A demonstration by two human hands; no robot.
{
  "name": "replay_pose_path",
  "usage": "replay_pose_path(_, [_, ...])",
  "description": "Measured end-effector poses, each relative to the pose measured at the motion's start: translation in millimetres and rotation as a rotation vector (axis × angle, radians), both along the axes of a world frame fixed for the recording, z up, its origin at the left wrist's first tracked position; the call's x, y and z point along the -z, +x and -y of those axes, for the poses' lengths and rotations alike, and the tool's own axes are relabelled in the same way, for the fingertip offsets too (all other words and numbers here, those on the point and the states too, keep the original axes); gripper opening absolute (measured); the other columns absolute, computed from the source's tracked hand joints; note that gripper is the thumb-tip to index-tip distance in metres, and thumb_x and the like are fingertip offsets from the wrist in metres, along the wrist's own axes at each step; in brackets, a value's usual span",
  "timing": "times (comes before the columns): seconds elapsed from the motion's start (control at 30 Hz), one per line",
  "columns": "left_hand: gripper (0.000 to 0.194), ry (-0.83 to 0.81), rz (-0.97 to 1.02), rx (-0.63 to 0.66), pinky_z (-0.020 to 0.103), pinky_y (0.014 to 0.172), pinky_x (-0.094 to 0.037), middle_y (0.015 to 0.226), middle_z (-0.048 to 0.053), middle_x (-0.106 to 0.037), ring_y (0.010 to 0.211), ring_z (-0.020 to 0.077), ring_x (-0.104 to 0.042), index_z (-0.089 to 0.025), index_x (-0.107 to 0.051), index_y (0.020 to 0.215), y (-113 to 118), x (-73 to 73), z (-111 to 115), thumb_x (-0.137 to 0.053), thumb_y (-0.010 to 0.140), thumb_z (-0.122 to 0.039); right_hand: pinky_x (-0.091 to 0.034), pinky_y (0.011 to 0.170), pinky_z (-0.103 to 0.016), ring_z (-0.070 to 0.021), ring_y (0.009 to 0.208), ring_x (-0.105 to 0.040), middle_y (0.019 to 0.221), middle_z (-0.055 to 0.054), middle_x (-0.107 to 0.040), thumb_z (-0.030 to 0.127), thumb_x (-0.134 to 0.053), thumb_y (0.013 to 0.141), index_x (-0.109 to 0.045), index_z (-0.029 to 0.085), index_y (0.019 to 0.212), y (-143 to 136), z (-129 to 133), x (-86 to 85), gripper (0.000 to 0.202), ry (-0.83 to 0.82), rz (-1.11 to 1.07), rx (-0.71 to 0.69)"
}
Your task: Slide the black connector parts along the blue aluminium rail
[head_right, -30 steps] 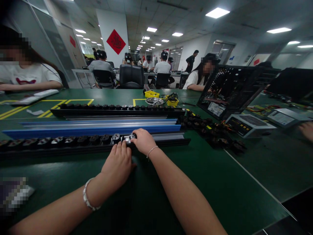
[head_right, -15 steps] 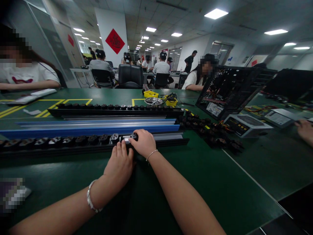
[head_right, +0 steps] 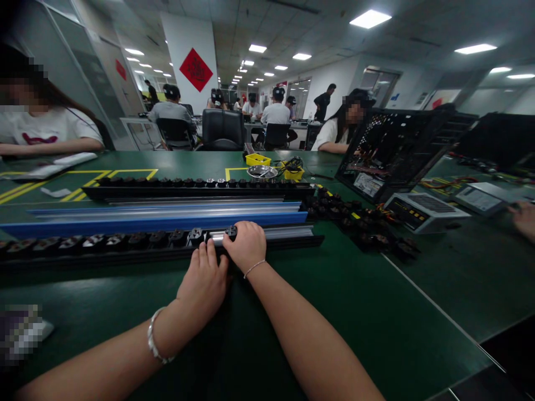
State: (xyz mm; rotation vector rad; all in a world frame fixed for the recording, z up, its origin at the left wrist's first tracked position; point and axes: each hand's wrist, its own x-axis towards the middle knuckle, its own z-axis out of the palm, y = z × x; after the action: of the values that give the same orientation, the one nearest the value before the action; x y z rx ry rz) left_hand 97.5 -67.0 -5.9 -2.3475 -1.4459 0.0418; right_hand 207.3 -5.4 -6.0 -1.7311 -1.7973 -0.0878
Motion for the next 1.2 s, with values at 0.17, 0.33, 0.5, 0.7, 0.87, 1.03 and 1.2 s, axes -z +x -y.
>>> replay_pose_path(0.17, [0.045, -0.010, 0.007, -0.011, 0.053, 0.099, -0.029, 0.134, 0.028, -0.041, 0.125, 0.0381, -0.038, -0.004, -0.052, 0.122, -0.5, 0.3, 0.2, -0.042, 0.085, -0.028, -0.036, 0.082, -0.033, -0.0206, 0.088, -0.054, 0.087, -0.006, -0.064, 0.035, -0.053, 0.076, -0.059, 0.019, 0.082, -0.2, 0.7, 1.1, 0.017, 0.003, -0.020, 0.012])
replay_pose_path(0.33, [0.055, 0.024, 0.038, -0.006, 0.053, 0.101, -0.027, 0.134, 0.029, -0.039, 0.125, 0.0368, -0.038, -0.002, -0.036, 0.135, -1.6, 1.4, 0.3, -0.041, 0.086, -0.027, -0.036, 0.083, -0.033, -0.0205, 0.089, -0.054, 0.089, -0.007, -0.064, 0.033, -0.053, 0.075, -0.059, 0.019, 0.083, 2.6, 1.6, 1.1, 0.017, -0.011, -0.037, 0.027])
replay_pose_path(0.5, [0.057, 0.011, 0.013, -0.024, 0.051, 0.100, -0.030, 0.134, 0.029, -0.040, 0.125, 0.0373, -0.038, 0.000, -0.038, 0.133, -1.2, -0.2, -1.2, -0.043, 0.085, -0.031, -0.036, 0.084, -0.033, -0.0206, 0.090, -0.054, 0.090, -0.007, -0.064, 0.034, -0.053, 0.075, -0.059, 0.019, 0.084, 5.3, 2.0, 2.1, 0.019, -0.001, -0.033, 0.034])
replay_pose_path(0.7, [0.059, -0.005, 0.008, -0.023, 0.052, 0.100, -0.029, 0.136, 0.031, -0.035, 0.126, 0.0389, -0.035, 0.002, -0.036, 0.134, -1.0, 2.5, 0.4, -0.044, 0.085, -0.030, -0.036, 0.084, -0.033, -0.0208, 0.091, -0.054, 0.091, -0.007, -0.064, 0.033, -0.053, 0.076, -0.060, 0.018, 0.084, 10.5, 2.6, 2.0, 0.018, 0.004, -0.037, 0.046])
replay_pose_path(0.87, [0.055, 0.031, 0.023, -0.025, 0.053, 0.100, -0.028, 0.137, 0.028, -0.036, 0.128, 0.0368, -0.034, -0.001, -0.037, 0.134, -1.2, 5.3, 1.7, -0.040, 0.085, -0.028, -0.036, 0.086, -0.034, -0.0210, 0.093, -0.053, 0.092, -0.007, -0.064, 0.034, -0.053, 0.076, -0.060, 0.018, 0.085, 14.3, 3.1, 1.4, 0.019, -0.020, -0.019, 0.039])
replay_pose_path(1.03, [0.056, 0.010, -0.011, -0.035, 0.051, 0.100, -0.030, 0.136, 0.028, -0.037, 0.127, 0.0372, -0.035, -0.002, -0.039, 0.133, -0.5, 3.9, 0.7, -0.042, 0.085, -0.030, -0.037, 0.087, -0.033, -0.0208, 0.094, -0.053, 0.095, -0.006, -0.065, 0.039, -0.055, 0.077, -0.061, 0.019, 0.090, 21.9, 2.6, 0.6, 0.024, -0.042, -0.005, -0.011])
replay_pose_path(1.2, [0.057, 0.023, -0.025, -0.043, 0.052, 0.101, -0.028, 0.138, 0.028, -0.034, 0.128, 0.0376, -0.033, -0.001, -0.038, 0.134, -0.3, 6.0, 1.4, -0.042, 0.086, -0.032, -0.036, 0.090, -0.032, -0.0200, 0.101, -0.053, 0.106, -0.006, -0.064, 0.043, -0.052, 0.081, -0.060, 0.018, 0.103, 31.8, 6.6, 1.4, 0.034, -0.025, 0.026, -0.121])
